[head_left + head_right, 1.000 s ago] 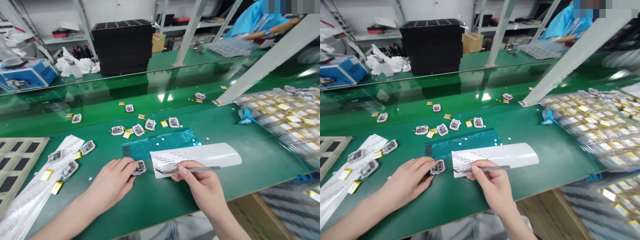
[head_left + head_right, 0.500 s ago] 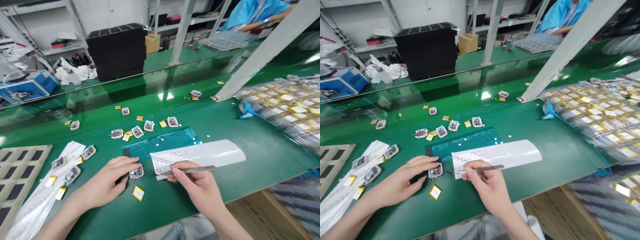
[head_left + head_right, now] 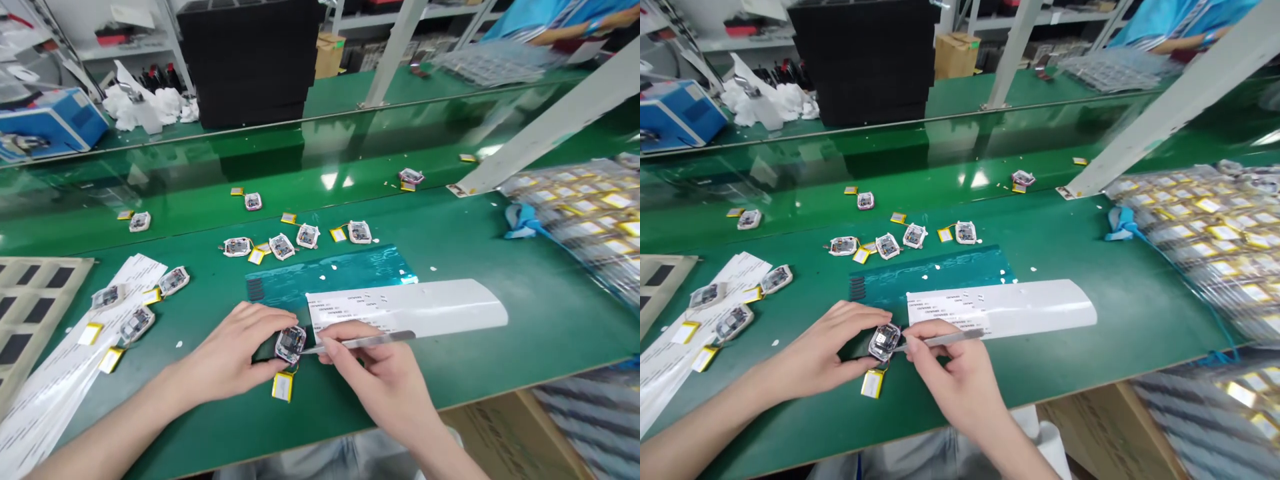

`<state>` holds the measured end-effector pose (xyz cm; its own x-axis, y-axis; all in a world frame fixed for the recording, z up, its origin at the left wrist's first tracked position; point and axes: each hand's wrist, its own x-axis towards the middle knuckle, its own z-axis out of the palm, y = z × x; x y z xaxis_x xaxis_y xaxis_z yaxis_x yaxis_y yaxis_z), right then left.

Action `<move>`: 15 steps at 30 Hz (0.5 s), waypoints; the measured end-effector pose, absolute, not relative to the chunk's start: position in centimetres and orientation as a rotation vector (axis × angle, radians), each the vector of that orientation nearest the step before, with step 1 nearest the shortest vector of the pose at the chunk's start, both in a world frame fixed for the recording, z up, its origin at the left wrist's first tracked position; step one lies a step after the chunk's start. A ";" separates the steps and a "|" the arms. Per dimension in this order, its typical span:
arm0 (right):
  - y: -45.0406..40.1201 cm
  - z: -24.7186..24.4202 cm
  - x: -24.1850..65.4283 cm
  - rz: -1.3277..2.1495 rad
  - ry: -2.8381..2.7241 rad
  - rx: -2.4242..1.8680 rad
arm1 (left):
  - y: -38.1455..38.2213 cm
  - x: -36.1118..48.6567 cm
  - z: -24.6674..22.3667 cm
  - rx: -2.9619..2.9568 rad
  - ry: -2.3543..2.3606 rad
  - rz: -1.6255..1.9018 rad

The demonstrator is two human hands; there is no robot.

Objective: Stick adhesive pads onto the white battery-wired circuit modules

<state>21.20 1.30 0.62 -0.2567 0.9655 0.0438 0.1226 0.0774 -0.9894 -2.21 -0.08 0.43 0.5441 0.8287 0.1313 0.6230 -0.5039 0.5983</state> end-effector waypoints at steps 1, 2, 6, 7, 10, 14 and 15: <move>1.3 0.7 20.9 1.290 -1.540 -1.128 | -0.1 -2.3 0.3 2.306 1.152 0.572; 1.2 0.7 20.7 1.302 -1.549 -1.129 | 0.0 -2.4 0.3 2.320 1.129 0.580; 1.1 0.7 20.4 1.335 -1.541 -1.136 | 0.0 -2.5 0.2 2.359 1.073 0.617; 1.0 0.7 20.4 1.327 -1.543 -1.134 | 0.0 -2.5 0.2 2.362 1.072 0.626; 1.0 0.8 20.5 1.290 -1.554 -1.129 | 0.0 -2.4 0.3 2.363 1.067 0.637; 0.9 0.8 20.5 1.276 -1.566 -1.134 | -0.1 -2.4 0.4 2.360 1.059 0.646; 0.9 0.8 20.5 1.273 -1.569 -1.138 | -0.1 -2.4 0.4 2.359 1.057 0.647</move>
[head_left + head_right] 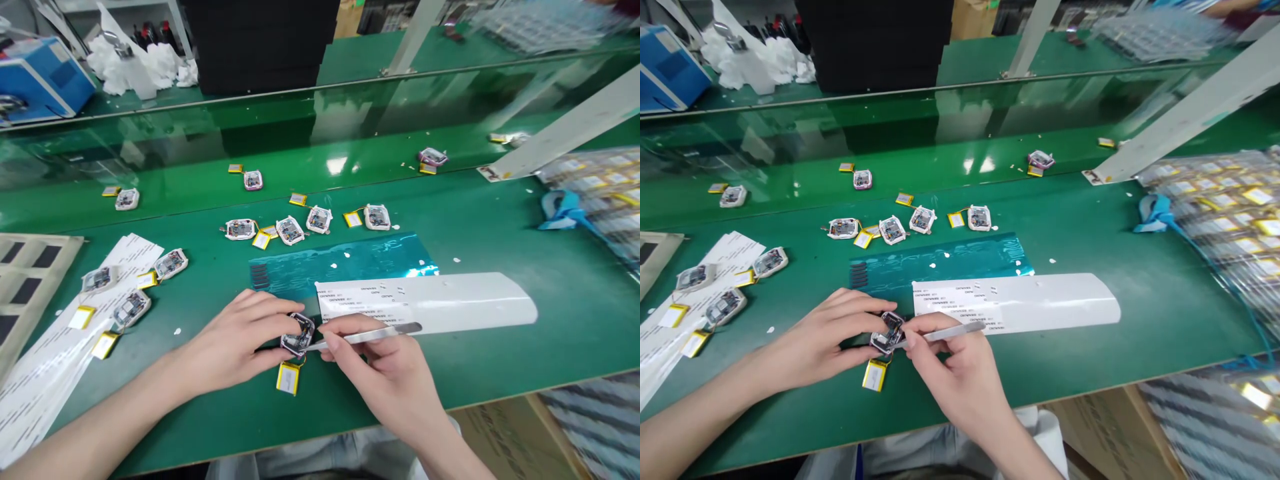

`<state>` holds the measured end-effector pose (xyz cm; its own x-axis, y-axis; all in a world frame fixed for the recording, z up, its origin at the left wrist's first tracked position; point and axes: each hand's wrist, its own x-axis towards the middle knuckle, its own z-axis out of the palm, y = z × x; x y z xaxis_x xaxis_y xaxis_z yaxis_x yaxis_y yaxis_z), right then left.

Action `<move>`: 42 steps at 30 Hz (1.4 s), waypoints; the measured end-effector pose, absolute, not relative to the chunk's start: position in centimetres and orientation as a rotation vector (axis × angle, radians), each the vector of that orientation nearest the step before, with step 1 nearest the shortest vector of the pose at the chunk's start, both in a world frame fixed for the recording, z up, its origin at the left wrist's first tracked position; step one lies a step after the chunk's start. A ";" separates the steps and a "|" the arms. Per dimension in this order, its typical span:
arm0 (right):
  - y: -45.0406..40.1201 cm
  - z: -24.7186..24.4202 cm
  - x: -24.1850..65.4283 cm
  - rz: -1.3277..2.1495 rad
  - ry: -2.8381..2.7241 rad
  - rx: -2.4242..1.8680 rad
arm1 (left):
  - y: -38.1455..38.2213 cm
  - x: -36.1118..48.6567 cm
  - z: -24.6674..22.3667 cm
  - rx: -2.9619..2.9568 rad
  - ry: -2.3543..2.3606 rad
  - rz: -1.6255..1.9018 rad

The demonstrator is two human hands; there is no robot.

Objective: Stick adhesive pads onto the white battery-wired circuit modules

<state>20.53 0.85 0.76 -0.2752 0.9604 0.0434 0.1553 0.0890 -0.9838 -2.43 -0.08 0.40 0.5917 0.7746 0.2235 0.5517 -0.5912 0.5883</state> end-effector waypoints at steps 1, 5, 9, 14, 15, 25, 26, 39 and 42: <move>0.8 0.7 20.5 1.267 -1.571 -1.141 | -0.1 -2.4 0.4 2.358 1.055 0.647; 0.8 0.6 20.4 1.240 -1.598 -1.146 | -0.1 -2.5 0.3 2.364 1.049 0.655; 0.8 0.7 20.5 1.231 -1.626 -1.144 | -0.2 -2.5 0.3 2.380 1.053 0.651; 0.9 0.8 20.6 1.225 -1.642 -1.135 | -0.3 -2.6 0.3 2.399 1.046 0.647; 0.9 0.8 20.6 1.224 -1.650 -1.136 | -0.3 -2.6 0.2 2.398 1.045 0.652; 0.6 0.6 20.9 1.120 -1.591 -1.118 | -0.3 -2.7 0.2 2.418 1.048 0.665; 0.5 0.4 21.3 1.072 -1.543 -1.146 | -0.4 -2.7 0.2 2.418 1.047 0.668; -0.7 -1.1 21.1 0.881 -1.088 -1.332 | -0.4 -2.6 0.4 2.465 1.114 0.678; -0.4 -1.6 20.5 0.936 -1.073 -1.305 | 0.6 -3.6 1.5 2.451 1.236 0.727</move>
